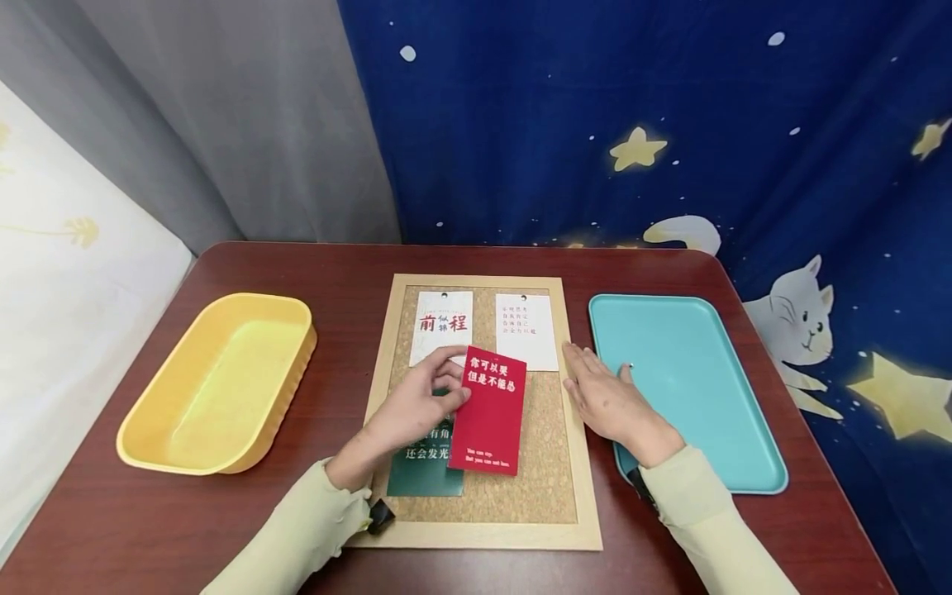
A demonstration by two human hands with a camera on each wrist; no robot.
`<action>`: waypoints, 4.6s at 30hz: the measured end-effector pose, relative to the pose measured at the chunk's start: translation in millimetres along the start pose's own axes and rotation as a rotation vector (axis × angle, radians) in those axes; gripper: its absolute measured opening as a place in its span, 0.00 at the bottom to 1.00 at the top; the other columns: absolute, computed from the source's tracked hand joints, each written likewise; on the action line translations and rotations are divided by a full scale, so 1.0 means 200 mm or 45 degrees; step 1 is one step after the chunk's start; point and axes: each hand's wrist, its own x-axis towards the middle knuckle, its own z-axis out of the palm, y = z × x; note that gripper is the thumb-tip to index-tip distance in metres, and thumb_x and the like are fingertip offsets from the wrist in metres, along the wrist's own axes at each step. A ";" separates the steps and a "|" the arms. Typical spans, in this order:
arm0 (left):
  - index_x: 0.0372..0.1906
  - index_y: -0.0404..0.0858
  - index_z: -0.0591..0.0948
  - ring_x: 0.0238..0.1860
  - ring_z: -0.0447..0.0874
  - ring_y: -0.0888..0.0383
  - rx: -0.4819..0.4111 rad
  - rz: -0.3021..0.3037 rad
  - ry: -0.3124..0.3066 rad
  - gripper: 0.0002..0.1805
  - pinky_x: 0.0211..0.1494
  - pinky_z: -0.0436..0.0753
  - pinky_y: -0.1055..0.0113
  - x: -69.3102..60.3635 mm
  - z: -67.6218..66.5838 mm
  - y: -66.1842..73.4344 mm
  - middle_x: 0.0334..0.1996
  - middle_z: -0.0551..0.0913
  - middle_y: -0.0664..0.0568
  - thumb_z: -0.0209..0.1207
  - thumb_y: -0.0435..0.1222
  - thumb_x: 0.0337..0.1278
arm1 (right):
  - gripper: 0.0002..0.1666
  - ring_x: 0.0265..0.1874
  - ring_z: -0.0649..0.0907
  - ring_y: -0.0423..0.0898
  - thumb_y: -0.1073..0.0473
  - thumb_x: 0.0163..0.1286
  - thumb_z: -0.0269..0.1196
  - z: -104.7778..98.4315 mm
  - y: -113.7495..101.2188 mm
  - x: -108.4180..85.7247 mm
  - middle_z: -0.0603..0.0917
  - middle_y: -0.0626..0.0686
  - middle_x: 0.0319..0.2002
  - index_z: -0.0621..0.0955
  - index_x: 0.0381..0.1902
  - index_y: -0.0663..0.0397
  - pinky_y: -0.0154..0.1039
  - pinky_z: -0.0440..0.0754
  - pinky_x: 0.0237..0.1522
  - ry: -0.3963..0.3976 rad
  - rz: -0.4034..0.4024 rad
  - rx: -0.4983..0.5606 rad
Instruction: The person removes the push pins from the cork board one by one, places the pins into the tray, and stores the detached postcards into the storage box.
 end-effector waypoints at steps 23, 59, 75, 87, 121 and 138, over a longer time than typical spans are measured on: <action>0.73 0.39 0.69 0.22 0.85 0.59 -0.261 -0.092 0.246 0.22 0.26 0.83 0.66 -0.08 -0.29 -0.05 0.39 0.88 0.36 0.46 0.34 0.81 | 0.36 0.81 0.60 0.66 0.54 0.86 0.47 0.00 0.01 0.00 0.58 0.66 0.82 0.54 0.83 0.61 0.83 0.51 0.71 -0.023 -0.013 0.024; 0.80 0.44 0.62 0.37 0.92 0.67 -0.113 -0.115 0.573 0.30 0.43 0.90 0.69 -0.20 -0.62 -0.07 0.60 0.84 0.37 0.51 0.46 0.80 | 0.36 0.81 0.61 0.66 0.52 0.87 0.47 0.00 0.01 0.00 0.58 0.66 0.82 0.54 0.84 0.59 0.79 0.56 0.73 -0.028 0.008 0.034; 0.81 0.44 0.60 0.36 0.92 0.68 -0.140 -0.165 0.658 0.32 0.40 0.90 0.68 -0.26 -0.76 -0.11 0.43 0.86 0.67 0.51 0.48 0.80 | 0.36 0.80 0.62 0.66 0.53 0.86 0.47 0.00 0.01 0.01 0.60 0.66 0.81 0.55 0.83 0.61 0.79 0.57 0.72 -0.015 -0.008 0.024; 0.81 0.42 0.60 0.33 0.90 0.70 -0.081 -0.160 0.714 0.32 0.36 0.89 0.70 -0.29 -0.86 -0.16 0.39 0.84 0.71 0.51 0.46 0.80 | 0.35 0.80 0.62 0.66 0.53 0.86 0.48 -0.01 0.01 0.01 0.60 0.66 0.81 0.55 0.83 0.60 0.78 0.57 0.73 0.000 0.000 0.033; 0.77 0.39 0.69 0.20 0.81 0.71 0.214 -0.362 0.958 0.29 0.23 0.83 0.73 -0.43 -1.19 -0.35 0.26 0.78 0.75 0.47 0.48 0.80 | 0.35 0.80 0.62 0.66 0.54 0.86 0.49 0.01 0.02 0.01 0.60 0.65 0.81 0.56 0.83 0.59 0.79 0.57 0.72 -0.002 -0.001 0.036; 0.75 0.39 0.71 0.23 0.77 0.67 0.592 -0.436 0.838 0.28 0.24 0.79 0.68 -0.44 -1.26 -0.44 0.45 0.83 0.36 0.44 0.49 0.82 | 0.36 0.80 0.62 0.66 0.53 0.86 0.49 0.00 0.02 0.01 0.60 0.66 0.81 0.55 0.83 0.60 0.79 0.56 0.72 0.013 -0.006 0.064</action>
